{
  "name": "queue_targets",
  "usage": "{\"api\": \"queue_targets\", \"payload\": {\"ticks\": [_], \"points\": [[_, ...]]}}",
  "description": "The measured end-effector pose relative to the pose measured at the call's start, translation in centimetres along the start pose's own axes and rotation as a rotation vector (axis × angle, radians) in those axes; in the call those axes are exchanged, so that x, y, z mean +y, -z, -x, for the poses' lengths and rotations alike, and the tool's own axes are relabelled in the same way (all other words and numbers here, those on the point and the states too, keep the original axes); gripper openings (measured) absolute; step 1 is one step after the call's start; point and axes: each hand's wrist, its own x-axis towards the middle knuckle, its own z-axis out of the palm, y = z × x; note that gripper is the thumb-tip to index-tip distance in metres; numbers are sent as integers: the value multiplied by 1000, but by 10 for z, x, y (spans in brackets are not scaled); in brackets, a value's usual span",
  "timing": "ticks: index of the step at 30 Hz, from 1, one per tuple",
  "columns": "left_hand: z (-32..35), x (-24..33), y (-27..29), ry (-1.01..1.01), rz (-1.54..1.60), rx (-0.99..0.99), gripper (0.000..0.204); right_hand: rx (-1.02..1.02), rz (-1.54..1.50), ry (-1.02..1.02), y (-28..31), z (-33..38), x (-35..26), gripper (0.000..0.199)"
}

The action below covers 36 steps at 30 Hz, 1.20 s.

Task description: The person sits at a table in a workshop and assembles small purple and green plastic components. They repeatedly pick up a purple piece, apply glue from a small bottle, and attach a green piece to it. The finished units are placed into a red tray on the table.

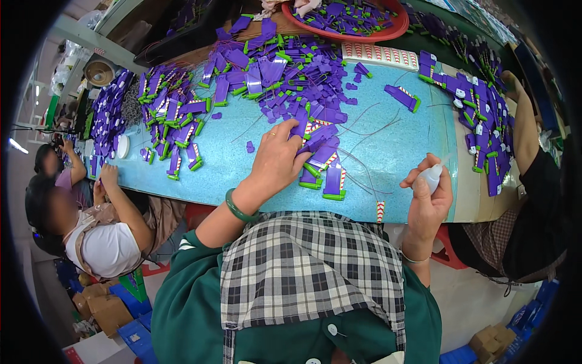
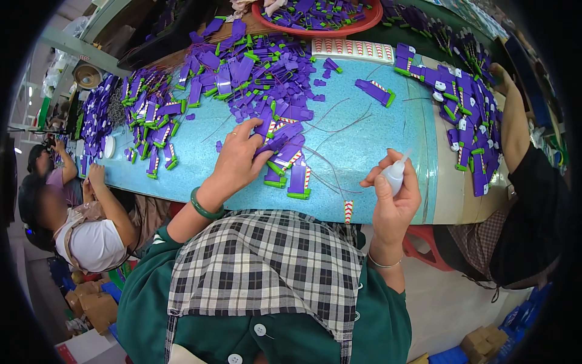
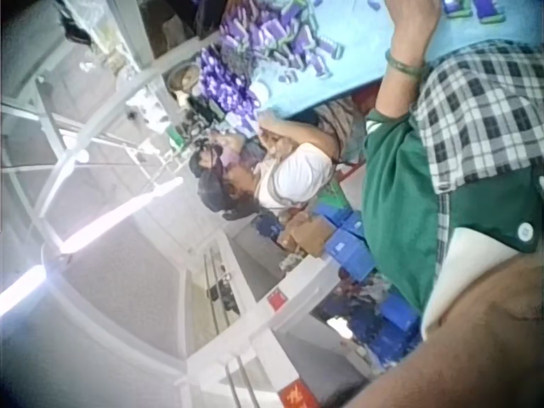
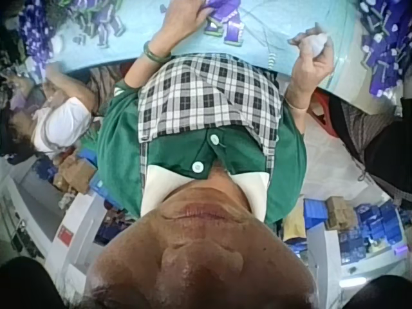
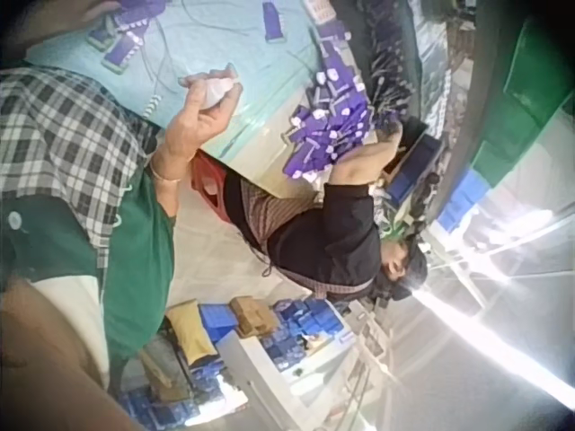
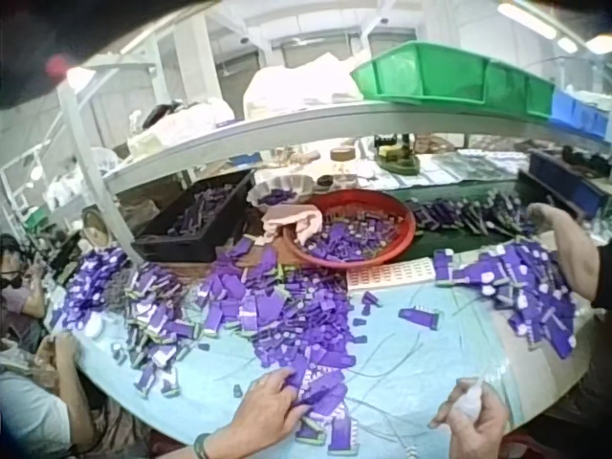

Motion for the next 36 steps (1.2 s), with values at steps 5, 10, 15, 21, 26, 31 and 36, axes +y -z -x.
{"api": "queue_targets", "payload": {"ticks": [5,10,15,21,26,31,36], "points": [[-1,-8,1,57,110,135,19,-75,64,5,-4,3,0,38],[-13,-18,-8,111,109,83,18,-120,52,-25,-8,-2,3,36],[-19,-6,-24,39,160,158,21,-125,54,-55,-18,-2,1,35],[-18,12,-33,-9,77,209,30,-137,53,-84,-16,-3,3,34],[-17,10,-28,-49,-1,80,33,-212,64,-97,-15,-5,3,35],[-12,5,-17,114,536,110,26,-280,148,-58,-26,-10,2,38],[-14,14,14,425,1595,-177,32,-475,472,113,-35,-19,-1,53]]}}
